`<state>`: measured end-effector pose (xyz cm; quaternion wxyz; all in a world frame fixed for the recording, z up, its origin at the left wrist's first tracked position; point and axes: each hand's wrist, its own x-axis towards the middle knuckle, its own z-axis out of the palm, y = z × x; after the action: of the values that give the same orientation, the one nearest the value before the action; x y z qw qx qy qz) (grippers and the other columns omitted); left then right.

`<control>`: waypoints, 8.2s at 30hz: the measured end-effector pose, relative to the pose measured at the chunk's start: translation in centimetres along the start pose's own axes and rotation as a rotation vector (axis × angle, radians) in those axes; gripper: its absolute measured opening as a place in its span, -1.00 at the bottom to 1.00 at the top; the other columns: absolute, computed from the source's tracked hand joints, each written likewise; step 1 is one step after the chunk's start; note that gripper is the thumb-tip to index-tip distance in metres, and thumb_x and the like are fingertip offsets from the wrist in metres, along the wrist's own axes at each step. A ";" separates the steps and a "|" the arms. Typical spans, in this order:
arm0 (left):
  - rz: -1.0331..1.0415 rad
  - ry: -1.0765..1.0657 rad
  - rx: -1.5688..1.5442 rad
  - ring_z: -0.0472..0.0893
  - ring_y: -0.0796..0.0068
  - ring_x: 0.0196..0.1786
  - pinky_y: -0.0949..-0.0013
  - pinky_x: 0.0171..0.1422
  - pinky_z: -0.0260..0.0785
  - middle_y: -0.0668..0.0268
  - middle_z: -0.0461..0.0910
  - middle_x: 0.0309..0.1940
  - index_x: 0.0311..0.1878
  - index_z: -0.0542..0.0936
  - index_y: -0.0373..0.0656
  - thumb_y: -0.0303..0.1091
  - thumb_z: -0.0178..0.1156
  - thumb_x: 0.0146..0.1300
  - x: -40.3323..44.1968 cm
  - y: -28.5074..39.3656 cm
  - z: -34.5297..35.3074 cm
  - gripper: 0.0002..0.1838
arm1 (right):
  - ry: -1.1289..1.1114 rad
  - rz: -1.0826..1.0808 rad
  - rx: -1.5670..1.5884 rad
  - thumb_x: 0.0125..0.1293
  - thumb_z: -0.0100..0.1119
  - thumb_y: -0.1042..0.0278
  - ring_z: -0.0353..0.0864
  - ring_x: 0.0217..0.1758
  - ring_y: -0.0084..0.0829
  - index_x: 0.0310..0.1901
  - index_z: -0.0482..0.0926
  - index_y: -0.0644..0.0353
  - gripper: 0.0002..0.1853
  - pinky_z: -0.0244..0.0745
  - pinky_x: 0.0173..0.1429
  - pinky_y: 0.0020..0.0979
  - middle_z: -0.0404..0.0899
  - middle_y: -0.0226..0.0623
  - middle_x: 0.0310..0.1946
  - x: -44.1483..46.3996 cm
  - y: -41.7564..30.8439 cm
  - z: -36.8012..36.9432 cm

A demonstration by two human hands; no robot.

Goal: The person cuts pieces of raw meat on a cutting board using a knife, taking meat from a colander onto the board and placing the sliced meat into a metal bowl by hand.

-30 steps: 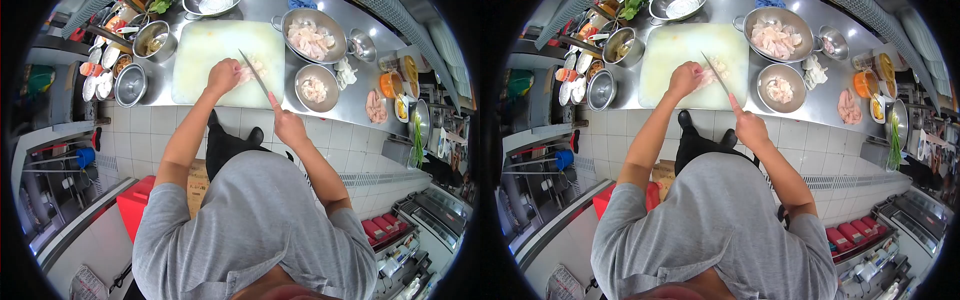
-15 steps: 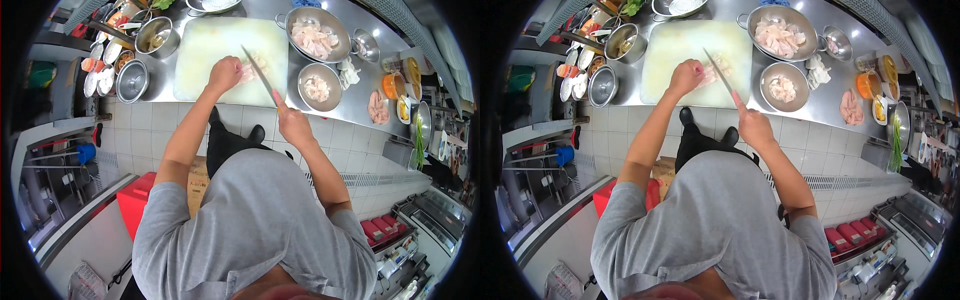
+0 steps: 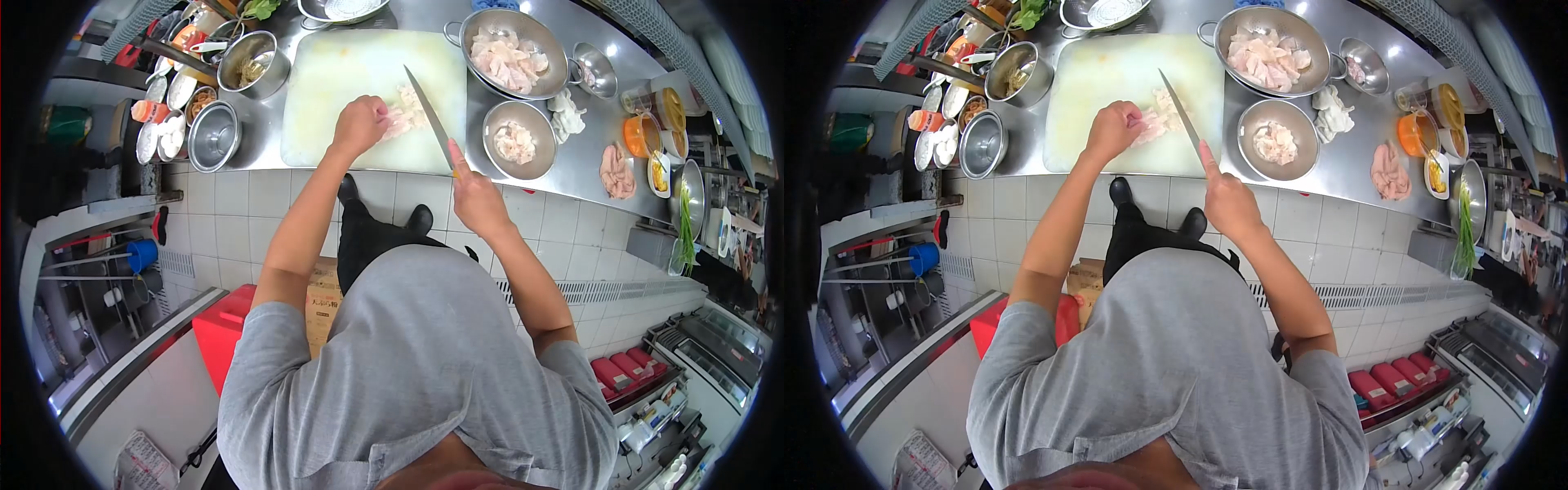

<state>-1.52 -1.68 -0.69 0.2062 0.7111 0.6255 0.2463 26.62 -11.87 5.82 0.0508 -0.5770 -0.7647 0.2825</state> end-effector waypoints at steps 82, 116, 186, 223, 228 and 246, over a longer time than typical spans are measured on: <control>-0.066 -0.055 0.097 0.75 0.11 -0.05 0.10 0.04 0.59 0.16 0.75 -0.09 -0.07 0.71 -0.13 -0.25 0.50 0.21 -2.6 -2.5 -1.9 -0.72 | 0.270 -0.171 0.041 0.34 0.13 0.59 0.72 -0.38 0.11 0.73 0.11 -0.09 -0.08 0.65 -0.20 0.06 0.71 0.07 -0.33 0.4 -5.2 2.3; -0.122 -0.050 0.115 0.80 0.13 -0.14 0.10 -0.02 0.62 0.19 0.81 -0.22 -0.17 0.75 -0.11 -0.30 0.47 0.20 -3.9 -2.8 -2.8 -0.82 | 0.296 -0.219 0.017 0.14 0.15 0.69 0.70 -0.43 0.06 0.73 0.12 -0.05 0.05 0.62 -0.27 0.05 0.69 0.05 -0.41 -0.4 -6.6 0.9; -0.207 0.002 0.060 0.78 0.17 -0.14 0.14 -0.02 0.63 0.19 0.79 -0.18 -0.11 0.73 -0.14 -0.27 0.53 0.15 -7.3 -2.0 -3.5 -0.71 | 0.083 -0.118 -0.132 0.16 0.15 0.66 0.67 -0.47 0.00 0.73 0.14 -0.16 0.05 0.61 -0.30 -0.02 0.60 -0.04 -0.52 1.0 -4.8 -0.5; -0.139 0.020 -0.038 0.72 0.20 0.01 0.21 0.17 0.61 0.06 0.63 0.18 0.33 0.58 -0.21 -0.55 0.35 0.07 -2.2 -8.1 -6.1 -0.35 | -0.038 -0.189 -0.320 0.21 0.21 0.57 0.74 -0.41 -0.06 0.73 0.08 -0.03 0.02 0.65 -0.32 -0.07 0.70 -0.03 -0.33 0.7 -3.6 0.7; 0.113 -0.142 0.104 0.60 -0.05 0.26 0.10 0.36 0.52 0.04 0.54 0.26 0.38 0.56 -0.20 -0.62 0.26 0.03 -0.2 -6.8 -4.6 -0.29 | 0.150 0.123 -0.100 0.23 0.18 0.60 0.73 -0.35 0.02 0.71 0.13 0.07 -0.04 0.64 -0.25 0.01 0.69 -0.02 -0.36 -5.5 -4.4 2.4; 0.014 -0.204 -0.209 0.49 -0.10 0.38 0.12 0.47 0.47 -0.06 0.46 0.28 0.51 0.36 -0.28 -0.50 0.48 -0.11 -2.5 -4.8 -3.9 -0.02 | 0.184 0.237 0.417 0.36 0.24 0.50 0.73 -0.21 0.23 0.72 0.04 0.11 -0.07 0.60 -0.02 0.08 0.72 0.20 -0.29 -0.9 -17.3 12.8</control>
<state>-7.86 -3.59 -0.72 0.3400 0.7114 0.5671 0.2379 6.99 -20.54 3.80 0.2045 -0.6627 -0.6093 0.3844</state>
